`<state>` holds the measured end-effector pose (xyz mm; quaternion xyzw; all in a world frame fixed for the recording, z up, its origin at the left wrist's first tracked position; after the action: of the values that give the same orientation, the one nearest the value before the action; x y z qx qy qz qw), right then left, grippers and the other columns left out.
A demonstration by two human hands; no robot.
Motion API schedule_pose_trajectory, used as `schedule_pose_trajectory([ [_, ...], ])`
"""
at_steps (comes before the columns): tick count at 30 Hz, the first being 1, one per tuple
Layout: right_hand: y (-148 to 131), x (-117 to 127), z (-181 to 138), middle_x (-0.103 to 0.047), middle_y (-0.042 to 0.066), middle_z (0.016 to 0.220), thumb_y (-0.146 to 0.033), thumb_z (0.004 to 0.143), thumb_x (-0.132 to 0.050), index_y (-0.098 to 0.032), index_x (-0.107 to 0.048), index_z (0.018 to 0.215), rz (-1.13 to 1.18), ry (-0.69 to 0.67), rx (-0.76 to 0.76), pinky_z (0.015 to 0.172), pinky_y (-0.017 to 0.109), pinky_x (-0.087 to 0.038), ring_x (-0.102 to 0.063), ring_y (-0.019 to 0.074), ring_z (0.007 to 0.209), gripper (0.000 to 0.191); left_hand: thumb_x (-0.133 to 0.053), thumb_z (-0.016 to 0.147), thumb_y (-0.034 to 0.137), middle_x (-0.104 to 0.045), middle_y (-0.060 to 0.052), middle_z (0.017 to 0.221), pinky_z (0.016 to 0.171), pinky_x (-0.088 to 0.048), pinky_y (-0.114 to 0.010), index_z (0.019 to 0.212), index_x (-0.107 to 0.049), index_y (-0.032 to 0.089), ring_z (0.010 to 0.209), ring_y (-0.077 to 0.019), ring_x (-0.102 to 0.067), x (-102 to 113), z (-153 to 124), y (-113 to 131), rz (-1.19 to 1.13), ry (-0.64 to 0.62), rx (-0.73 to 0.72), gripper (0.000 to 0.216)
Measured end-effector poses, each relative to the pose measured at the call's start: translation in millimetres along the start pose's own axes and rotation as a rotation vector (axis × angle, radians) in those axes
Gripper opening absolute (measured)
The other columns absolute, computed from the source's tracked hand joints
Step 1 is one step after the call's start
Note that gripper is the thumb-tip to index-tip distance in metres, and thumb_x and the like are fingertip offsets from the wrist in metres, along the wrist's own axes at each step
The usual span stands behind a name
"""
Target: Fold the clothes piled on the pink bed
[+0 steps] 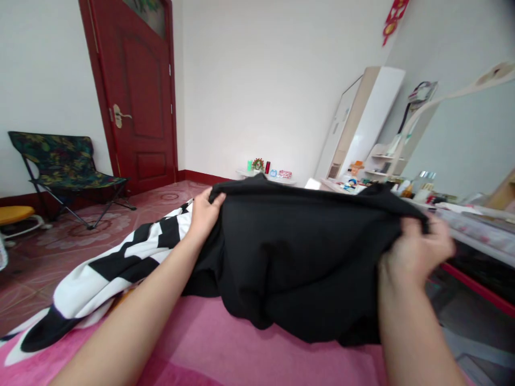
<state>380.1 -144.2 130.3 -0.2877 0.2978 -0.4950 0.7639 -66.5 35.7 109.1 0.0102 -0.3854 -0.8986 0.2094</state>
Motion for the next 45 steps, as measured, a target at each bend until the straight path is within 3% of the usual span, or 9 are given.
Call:
schedule_pose_trajectory([
  [5, 105.6, -76.0, -48.5, -0.064, 0.016, 0.109, -0.028, 0.072, -0.064, -0.011, -0.058, 0.110, -0.496, -0.673, -0.304, 0.082, 0.035, -0.049, -0.063, 0.0256, 0.097, 0.041, -0.061, 0.077, 0.028, -0.062, -0.010, 0.116, 0.087, -0.047, -0.033, 0.114, -0.060, 0.022, 0.101, -0.0238, -0.061, -53.7, -31.2, -79.6, 0.639, -0.448, 0.171, 0.038],
  [13, 109.4, -94.4, -86.6, -0.069, 0.004, 0.076, -0.037, 0.064, -0.075, -0.018, -0.060, 0.106, -0.670, -1.227, -0.297, 0.050, 0.025, -0.043, -0.063, 0.0158, 0.050, 0.049, -0.058, 0.075, 0.046, -0.070, -0.008, 0.085, 0.076, -0.050, -0.036, 0.072, -0.069, 0.023, 0.088, -0.0271, -0.065, -55.4, -30.8, -10.2, 0.829, -0.599, 0.069, 0.026],
  [19, 104.5, -88.1, -133.2, -0.061, -0.001, 0.052, -0.028, 0.063, -0.074, -0.018, -0.052, 0.110, -0.757, -1.461, -0.468, 0.040, 0.023, -0.039, -0.063, 0.0202, 0.048, 0.053, -0.066, 0.065, 0.056, -0.069, -0.005, 0.067, 0.056, -0.052, -0.027, 0.076, -0.067, 0.017, 0.061, -0.0192, -0.066, -84.6, -94.4, -15.8, 0.341, -1.356, 0.380, 0.041],
  [22, 113.3, -94.4, -151.9, -0.058, 0.000, 0.045, -0.014, 0.059, -0.071, -0.017, -0.058, 0.087, -0.849, -1.514, -0.396, 0.041, 0.024, -0.042, -0.060, 0.0187, 0.044, 0.030, -0.077, 0.052, 0.051, -0.069, -0.005, 0.073, 0.053, -0.053, -0.029, 0.094, -0.066, 0.016, 0.062, -0.0211, -0.066, -89.8, -116.2, -10.6, 0.308, -1.537, 0.355, 0.056],
  [28, 126.6, -107.0, -153.3, -0.056, 0.001, 0.040, -0.009, 0.057, -0.062, -0.018, -0.053, 0.055, -0.891, -1.501, -0.233, 0.043, 0.023, -0.039, -0.053, 0.0148, 0.038, 0.013, -0.084, 0.032, 0.047, -0.067, -0.003, 0.082, 0.059, -0.051, -0.030, 0.097, -0.066, 0.022, 0.064, -0.0220, -0.064, -94.6, -113.8, 15.8, 0.545, -1.400, 0.043, 0.072],
  [32, 126.9, -107.6, -117.0, -0.059, 0.001, 0.046, -0.018, 0.064, -0.058, -0.018, -0.059, 0.064, -0.754, -1.280, -0.211, 0.046, 0.022, -0.040, -0.058, 0.0148, 0.045, 0.001, -0.074, 0.056, 0.055, -0.067, -0.003, 0.092, 0.073, -0.049, -0.031, 0.098, -0.068, 0.026, 0.085, -0.0251, -0.064, -90.3, -85.9, 20.9, 0.611, -1.138, -0.088, 0.052],
  [37, 142.0, -89.0, -78.6, -0.066, 0.003, 0.064, -0.045, 0.072, -0.063, -0.016, -0.049, 0.125, -0.730, -0.940, -0.258, 0.053, 0.030, -0.047, -0.065, 0.0205, 0.055, 0.062, -0.062, 0.072, 0.056, -0.056, -0.015, 0.122, 0.088, -0.043, -0.039, 0.127, -0.049, 0.021, 0.114, -0.0330, -0.051, -70.8, -48.2, -18.4, 0.878, -0.648, -0.017, 0.066],
  [41, 169.6, -86.4, -95.6, -0.069, 0.011, 0.077, -0.067, 0.057, -0.069, -0.008, -0.030, 0.140, -0.820, -1.063, -0.290, 0.063, 0.040, -0.050, -0.067, 0.0285, 0.068, 0.109, -0.071, 0.059, 0.062, -0.053, -0.022, 0.125, 0.092, -0.040, -0.045, 0.136, -0.038, 0.013, 0.118, -0.0383, -0.046, -77.2, -56.7, -47.9, 0.969, -0.656, 0.061, 0.096],
  [45, 170.3, -91.0, -99.8, -0.069, 0.015, 0.092, -0.062, 0.053, -0.075, -0.013, -0.059, 0.114, -0.848, -1.062, -0.170, 0.070, 0.037, -0.049, -0.066, 0.0297, 0.084, 0.080, -0.071, 0.064, 0.051, -0.060, -0.018, 0.119, 0.088, -0.044, -0.039, 0.130, -0.045, 0.016, 0.110, -0.0331, -0.055, -92.7, -71.9, -59.9, 0.870, -0.748, 0.134, 0.079],
])
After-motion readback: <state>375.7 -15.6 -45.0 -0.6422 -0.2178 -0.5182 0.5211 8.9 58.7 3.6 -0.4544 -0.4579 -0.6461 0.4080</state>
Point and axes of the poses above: each hand's wrist, its own z-axis towards the middle knuckle, its own x-axis out of the back of the hand, y = z × x, the point moved 8 cm from there along z, towards the middle knuckle
